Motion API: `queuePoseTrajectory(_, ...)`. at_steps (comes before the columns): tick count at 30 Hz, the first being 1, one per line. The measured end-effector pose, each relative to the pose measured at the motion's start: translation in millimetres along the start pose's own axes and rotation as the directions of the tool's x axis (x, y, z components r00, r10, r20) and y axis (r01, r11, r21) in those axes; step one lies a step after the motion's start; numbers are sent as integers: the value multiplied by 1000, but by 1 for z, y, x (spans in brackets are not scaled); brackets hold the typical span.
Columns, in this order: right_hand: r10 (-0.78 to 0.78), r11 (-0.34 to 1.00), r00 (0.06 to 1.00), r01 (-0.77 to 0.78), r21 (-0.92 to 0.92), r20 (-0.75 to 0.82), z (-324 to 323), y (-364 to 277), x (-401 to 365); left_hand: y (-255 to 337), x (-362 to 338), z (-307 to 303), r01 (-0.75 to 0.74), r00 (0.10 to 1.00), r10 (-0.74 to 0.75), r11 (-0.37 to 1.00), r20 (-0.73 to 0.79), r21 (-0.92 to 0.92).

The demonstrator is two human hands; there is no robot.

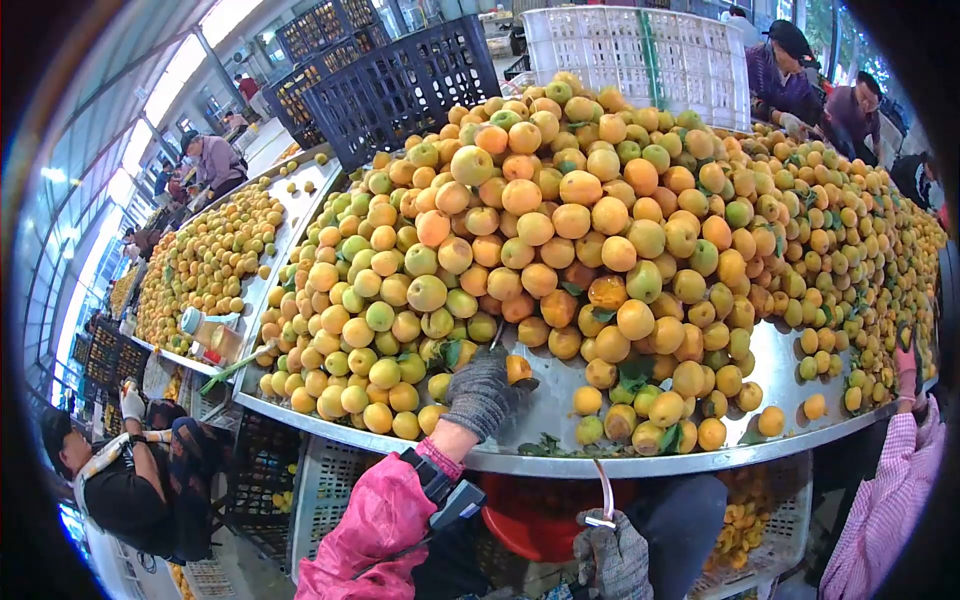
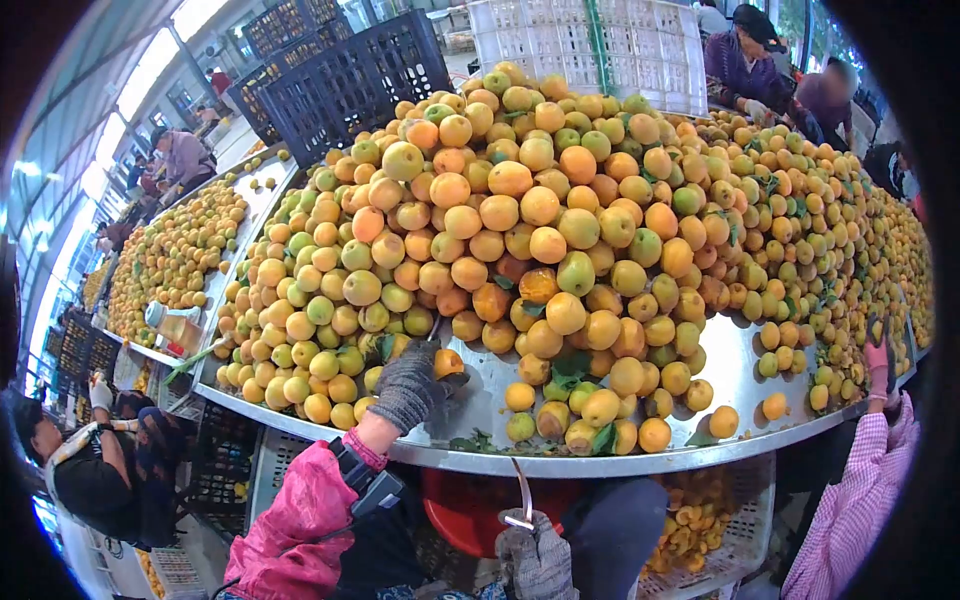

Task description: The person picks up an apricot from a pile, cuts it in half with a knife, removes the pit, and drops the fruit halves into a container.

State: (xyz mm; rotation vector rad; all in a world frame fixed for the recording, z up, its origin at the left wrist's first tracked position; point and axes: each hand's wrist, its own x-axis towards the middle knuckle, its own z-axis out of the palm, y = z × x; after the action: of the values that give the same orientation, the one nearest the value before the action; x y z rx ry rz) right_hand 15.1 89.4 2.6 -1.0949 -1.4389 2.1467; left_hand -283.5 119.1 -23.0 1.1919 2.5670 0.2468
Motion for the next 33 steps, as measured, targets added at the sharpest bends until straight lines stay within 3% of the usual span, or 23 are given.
queuePoseTrajectory(2, -11, 998, 1000, 11, 57, 2, 2, 3, 5, -5, -8, 5, -21, 999, 21, 1000, -42, 3)
queuePoseTrajectory(3, -13, 995, 1000, 13, 103, 0, 4, 6, 12, -16, -14, 16, -31, 999, 14, 936, -49, -350)
queuePoseTrajectory(4, -15, 989, 1000, 14, 148, 0, 6, 7, 14, -25, -20, 29, -39, 999, 9, 753, -49, -657)
queuePoseTrajectory(5, -33, 990, 999, 35, 136, -20, 12, -2, 16, -18, -37, 22, 33, 999, 11, 543, 47, -839)
queuePoseTrajectory(6, -37, 990, 999, 39, 133, -19, 15, -6, 17, -10, -58, 17, 29, 999, 12, 541, 42, -840)
queuePoseTrajectory(8, -93, 995, 995, 94, 36, -30, 20, -6, 20, 6, -101, 15, 67, 992, 104, 12, 68, -998)
queuePoseTrajectory(12, -183, 975, 983, 181, -131, 1, 31, 6, 15, 31, -153, 16, 74, 991, 117, -119, 60, -990)
queuePoseTrajectory(15, -218, 964, 976, 213, -161, -18, 32, 10, 6, 41, -176, 25, 105, 994, 68, -352, 87, -930)
queuePoseTrajectory(17, -227, 959, 973, 219, -180, -27, 34, 11, 0, 44, -186, 22, 84, 996, 52, -359, 71, -929)
queuePoseTrajectory(19, -475, 800, 880, 439, -409, 16, 34, 21, -4, 49, -195, 18, 59, 998, 30, -369, 52, -928)
queuePoseTrajectory(22, -489, 729, 871, 435, -529, 42, 33, 28, -10, 51, -204, 17, 50, 999, 28, -420, 42, -906)
queuePoseTrajectory(23, -486, 729, 873, 433, -530, 45, 32, 29, -11, 52, -206, 17, 38, 999, 11, -393, 36, -919)
queuePoseTrajectory(25, -285, 919, 958, 279, -280, 19, 34, 24, -14, 50, -209, 19, 27, 999, -8, -370, 33, -929)
queuePoseTrajectory(27, -332, 891, 942, 329, -314, 44, 34, 31, -10, 46, -208, 20, 40, 999, 30, -196, 35, -980)
queuePoseTrajectory(29, -373, 860, 925, 374, -347, 71, 32, 35, -9, 48, -210, 16, 55, 998, 32, -206, 50, -977)
queuePoseTrajectory(31, -305, 916, 949, 315, -250, 79, 31, 36, -11, 47, -208, 17, 72, 997, 34, -214, 66, -974)
queuePoseTrajectory(33, -235, 932, 965, 257, -257, 113, 23, 36, -12, 42, -203, 19, 48, 997, 61, -35, 46, -998)
